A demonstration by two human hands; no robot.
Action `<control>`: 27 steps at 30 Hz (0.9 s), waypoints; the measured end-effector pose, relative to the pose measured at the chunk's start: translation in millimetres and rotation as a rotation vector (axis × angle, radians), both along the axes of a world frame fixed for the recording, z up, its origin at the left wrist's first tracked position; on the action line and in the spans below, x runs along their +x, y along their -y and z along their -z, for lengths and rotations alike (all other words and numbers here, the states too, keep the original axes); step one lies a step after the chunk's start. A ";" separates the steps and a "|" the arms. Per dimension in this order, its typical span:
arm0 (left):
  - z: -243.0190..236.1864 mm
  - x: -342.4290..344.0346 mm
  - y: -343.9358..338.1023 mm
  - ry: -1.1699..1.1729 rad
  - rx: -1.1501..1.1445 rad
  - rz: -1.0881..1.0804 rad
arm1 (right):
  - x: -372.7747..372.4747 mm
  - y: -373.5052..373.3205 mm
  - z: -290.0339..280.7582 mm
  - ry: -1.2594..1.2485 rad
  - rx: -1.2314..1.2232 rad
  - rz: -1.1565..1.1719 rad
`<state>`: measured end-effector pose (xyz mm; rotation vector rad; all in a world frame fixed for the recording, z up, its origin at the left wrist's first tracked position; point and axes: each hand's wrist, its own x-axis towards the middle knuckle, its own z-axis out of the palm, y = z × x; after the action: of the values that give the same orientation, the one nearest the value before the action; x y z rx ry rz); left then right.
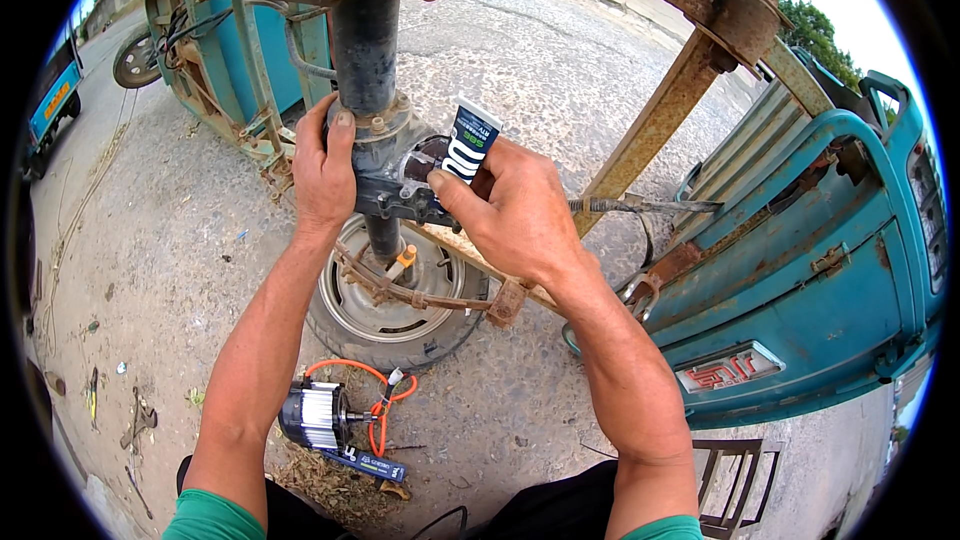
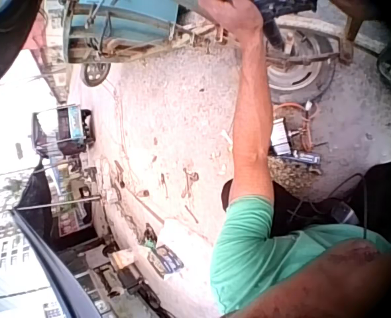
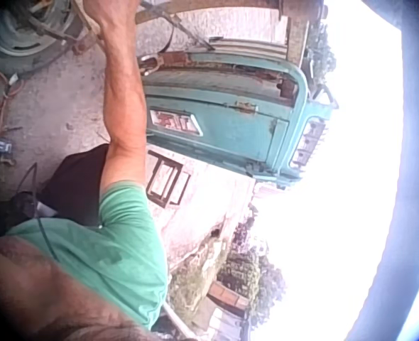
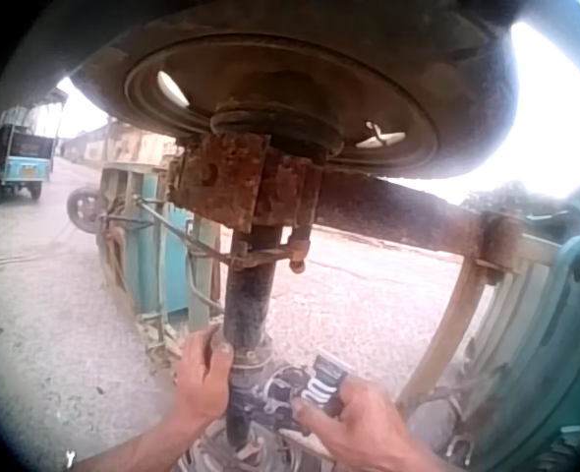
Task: The person applies grease from a tube to the inner surfaces of a vehicle's wheel hub assembly. After greasing, the person picks up an electric motor and positions it against the hub, aligning it for installation.
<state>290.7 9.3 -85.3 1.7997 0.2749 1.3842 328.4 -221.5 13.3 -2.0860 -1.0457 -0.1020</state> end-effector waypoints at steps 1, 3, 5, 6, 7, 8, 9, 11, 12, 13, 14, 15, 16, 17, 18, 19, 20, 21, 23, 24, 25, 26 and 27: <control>0.3 0.6 0.1 0.003 0.004 -0.001 | 2.0 1.6 1.9 -0.008 0.018 -0.013; 0.3 -0.1 -0.9 -0.001 -0.004 0.001 | 2.9 2.8 1.3 -0.009 0.011 0.011; 0.2 -0.6 -0.9 -0.005 -0.006 0.001 | 3.5 4.0 0.0 -0.007 0.000 0.026; 0.0 -0.9 -0.7 -0.007 -0.004 0.000 | 3.9 4.5 -1.0 -0.004 -0.007 0.030; -0.2 -1.3 -0.6 -0.009 -0.002 0.000 | 4.2 4.6 -1.6 -0.002 -0.014 0.033; -0.6 -1.4 -0.4 -0.012 -0.003 0.000 | 4.8 4.5 -0.9 0.003 -0.003 0.027; -0.9 -1.5 -0.2 -0.015 -0.004 0.001 | 5.6 4.2 0.6 0.008 0.009 0.020; -1.6 -2.2 0.1 -0.023 -0.007 0.003 | 5.6 3.8 0.9 0.017 0.008 0.019; -2.1 -2.8 0.4 -0.027 -0.010 0.004 | 4.8 3.7 0.0 0.021 -0.006 0.025; -2.4 -3.1 0.6 -0.032 -0.012 0.006 | 4.4 3.5 -0.5 0.026 -0.019 0.030; -2.6 -3.1 0.7 -0.036 -0.011 0.006 | 4.8 3.4 -0.2 0.021 -0.014 0.031; -2.8 -3.0 0.7 -0.039 -0.010 0.006 | 5.6 3.3 0.5 0.016 -0.010 0.033; -3.0 -3.0 0.8 -0.043 -0.009 0.006 | 6.1 3.3 0.7 0.012 -0.005 0.035; -3.2 -3.2 1.0 -0.041 -0.008 0.004 | 5.9 3.1 0.7 0.012 -0.007 0.034; -3.5 -3.5 1.3 -0.040 -0.007 0.003 | 5.4 3.0 0.2 0.012 -0.009 0.032; -3.5 -3.7 1.4 -0.039 -0.006 0.001 | 5.0 2.9 -0.1 0.013 -0.011 0.031; -3.4 -3.6 1.4 -0.034 -0.002 0.000 | 4.5 3.1 -0.5 0.016 -0.012 0.032; -3.4 -3.4 1.3 -0.030 0.002 0.000 | 4.0 3.2 -0.8 0.019 -0.013 0.032; -3.2 -3.2 1.1 -0.027 0.006 -0.004 | 2.9 3.3 -1.5 0.020 -0.018 0.032; -3.1 -3.2 1.0 -0.027 0.007 -0.006 | 2.3 3.3 -1.9 0.019 -0.021 0.031; -3.1 -3.2 0.9 -0.028 0.008 -0.009 | 1.9 3.2 -2.1 0.017 -0.025 0.031; -3.4 -3.2 1.3 -0.029 0.007 -0.011 | 1.8 3.4 -2.2 0.018 -0.025 0.030; -3.9 -3.4 1.8 -0.030 0.007 -0.012 | 1.7 3.6 -2.4 0.019 -0.026 0.029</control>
<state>287.4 7.5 -81.5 1.8285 0.2976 1.3689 330.1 -225.1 15.7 -2.1279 -1.0333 -0.1236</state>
